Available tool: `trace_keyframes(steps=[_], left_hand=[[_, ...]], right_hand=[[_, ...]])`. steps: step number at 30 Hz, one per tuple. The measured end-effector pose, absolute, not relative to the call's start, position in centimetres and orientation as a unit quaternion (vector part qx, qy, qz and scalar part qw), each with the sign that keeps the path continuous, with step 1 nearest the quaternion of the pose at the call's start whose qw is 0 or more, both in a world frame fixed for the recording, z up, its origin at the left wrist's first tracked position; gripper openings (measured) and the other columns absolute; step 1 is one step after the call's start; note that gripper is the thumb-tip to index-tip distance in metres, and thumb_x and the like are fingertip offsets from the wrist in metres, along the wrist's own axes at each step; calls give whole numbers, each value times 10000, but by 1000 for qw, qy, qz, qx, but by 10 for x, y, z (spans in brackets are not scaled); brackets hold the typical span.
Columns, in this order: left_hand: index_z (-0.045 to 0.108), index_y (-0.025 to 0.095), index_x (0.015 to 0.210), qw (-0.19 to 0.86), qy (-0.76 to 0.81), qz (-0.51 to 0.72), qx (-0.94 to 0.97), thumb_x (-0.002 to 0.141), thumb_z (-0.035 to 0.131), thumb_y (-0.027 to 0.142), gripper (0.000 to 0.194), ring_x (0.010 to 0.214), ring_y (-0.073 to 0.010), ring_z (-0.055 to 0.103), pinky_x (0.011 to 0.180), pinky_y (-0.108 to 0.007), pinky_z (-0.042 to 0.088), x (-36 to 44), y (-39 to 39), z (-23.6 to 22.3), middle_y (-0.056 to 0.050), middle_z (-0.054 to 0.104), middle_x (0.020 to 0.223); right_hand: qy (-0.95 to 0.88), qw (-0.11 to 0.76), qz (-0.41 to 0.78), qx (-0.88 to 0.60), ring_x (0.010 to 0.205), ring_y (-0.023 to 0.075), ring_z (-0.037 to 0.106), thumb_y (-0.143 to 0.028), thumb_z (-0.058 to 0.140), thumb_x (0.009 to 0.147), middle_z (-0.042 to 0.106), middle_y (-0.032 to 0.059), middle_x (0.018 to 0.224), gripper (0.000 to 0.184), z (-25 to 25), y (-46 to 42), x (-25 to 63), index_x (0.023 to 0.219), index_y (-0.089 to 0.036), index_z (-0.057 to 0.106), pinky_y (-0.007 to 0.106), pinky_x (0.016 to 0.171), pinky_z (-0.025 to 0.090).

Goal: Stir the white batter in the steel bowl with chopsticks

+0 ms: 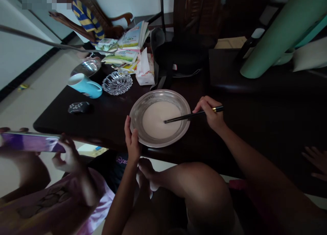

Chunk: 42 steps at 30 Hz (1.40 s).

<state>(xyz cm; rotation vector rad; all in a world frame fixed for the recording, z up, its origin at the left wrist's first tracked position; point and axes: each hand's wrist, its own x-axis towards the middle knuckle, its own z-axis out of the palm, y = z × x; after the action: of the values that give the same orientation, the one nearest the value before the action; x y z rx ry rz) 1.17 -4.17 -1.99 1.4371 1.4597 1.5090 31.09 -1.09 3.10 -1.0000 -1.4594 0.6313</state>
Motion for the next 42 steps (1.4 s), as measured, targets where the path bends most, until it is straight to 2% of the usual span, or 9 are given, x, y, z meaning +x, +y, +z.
trace_keyframes(steps=[4, 9, 14, 19, 23, 28, 33, 38, 42], left_hand=[[457, 291, 1479, 302, 544, 569, 538, 921, 558, 501, 605, 1491, -288, 302, 1236, -442, 204, 12, -42, -19, -57, 358, 1608], [466, 292, 1472, 301, 549, 565, 537, 911, 566, 515, 612, 1489, -284, 310, 1234, -431, 216, 13, -42, -18, -57, 384, 1595], [474, 289, 1468, 299, 546, 572, 534, 903, 575, 524, 620, 1494, -285, 299, 1236, -427, 212, 12, -42, -19, -53, 381, 1598], [467, 283, 1475, 296, 547, 566, 541, 912, 570, 508, 615, 1497, -281, 290, 1238, -425, 200, 12, -43, -19, -54, 383, 1597], [463, 271, 1480, 291, 554, 565, 538, 917, 561, 501, 616, 1486, -276, 316, 1231, -404, 221, 13, -44, -16, -56, 368, 1605], [493, 261, 1460, 286, 551, 572, 537, 908, 573, 502, 607, 1482, -274, 323, 1234, -400, 213, 15, -43, -15, -59, 405, 1584], [491, 257, 1459, 287, 553, 575, 530, 907, 571, 504, 611, 1482, -284, 321, 1235, -411, 212, 15, -43, -15, -64, 401, 1586], [494, 254, 1456, 284, 549, 572, 538, 913, 565, 500, 601, 1489, -278, 309, 1240, -410, 196, 15, -43, -16, -60, 381, 1599], [483, 266, 1462, 287, 548, 571, 540, 913, 565, 505, 604, 1487, -285, 312, 1240, -421, 196, 14, -43, -16, -60, 377, 1600]], right_hand=[[-703, 529, 270, -391, 714, 175, 608, -455, 557, 958, 698, 6, 714, 344, 30, -10, 309, 723, -256, 711, 359, 714, 474], [-621, 598, 262, -434, 649, 160, 587, -451, 516, 979, 646, 3, 651, 401, 29, -11, 311, 679, -241, 680, 340, 646, 466], [-697, 533, 264, -400, 707, 172, 608, -434, 561, 959, 703, 9, 726, 333, 30, -12, 311, 729, -254, 720, 355, 701, 480], [-624, 600, 261, -426, 632, 153, 588, -425, 514, 986, 650, 2, 642, 393, 30, -11, 312, 690, -233, 686, 327, 632, 463], [-703, 534, 261, -390, 696, 164, 614, -416, 571, 959, 705, 8, 724, 316, 30, -11, 310, 740, -246, 723, 347, 702, 484], [-628, 600, 260, -422, 633, 153, 605, -417, 514, 988, 657, 2, 650, 374, 31, -11, 312, 714, -236, 694, 330, 635, 478], [-703, 533, 266, -388, 707, 160, 619, -408, 573, 959, 711, 5, 739, 299, 31, -11, 310, 759, -247, 726, 344, 709, 486], [-615, 602, 277, -428, 619, 143, 603, -418, 517, 987, 652, -10, 638, 379, 30, -11, 311, 700, -232, 679, 316, 626, 469], [-689, 536, 285, -397, 706, 163, 623, -411, 573, 958, 699, 4, 718, 307, 29, -11, 310, 746, -243, 717, 336, 693, 485]])
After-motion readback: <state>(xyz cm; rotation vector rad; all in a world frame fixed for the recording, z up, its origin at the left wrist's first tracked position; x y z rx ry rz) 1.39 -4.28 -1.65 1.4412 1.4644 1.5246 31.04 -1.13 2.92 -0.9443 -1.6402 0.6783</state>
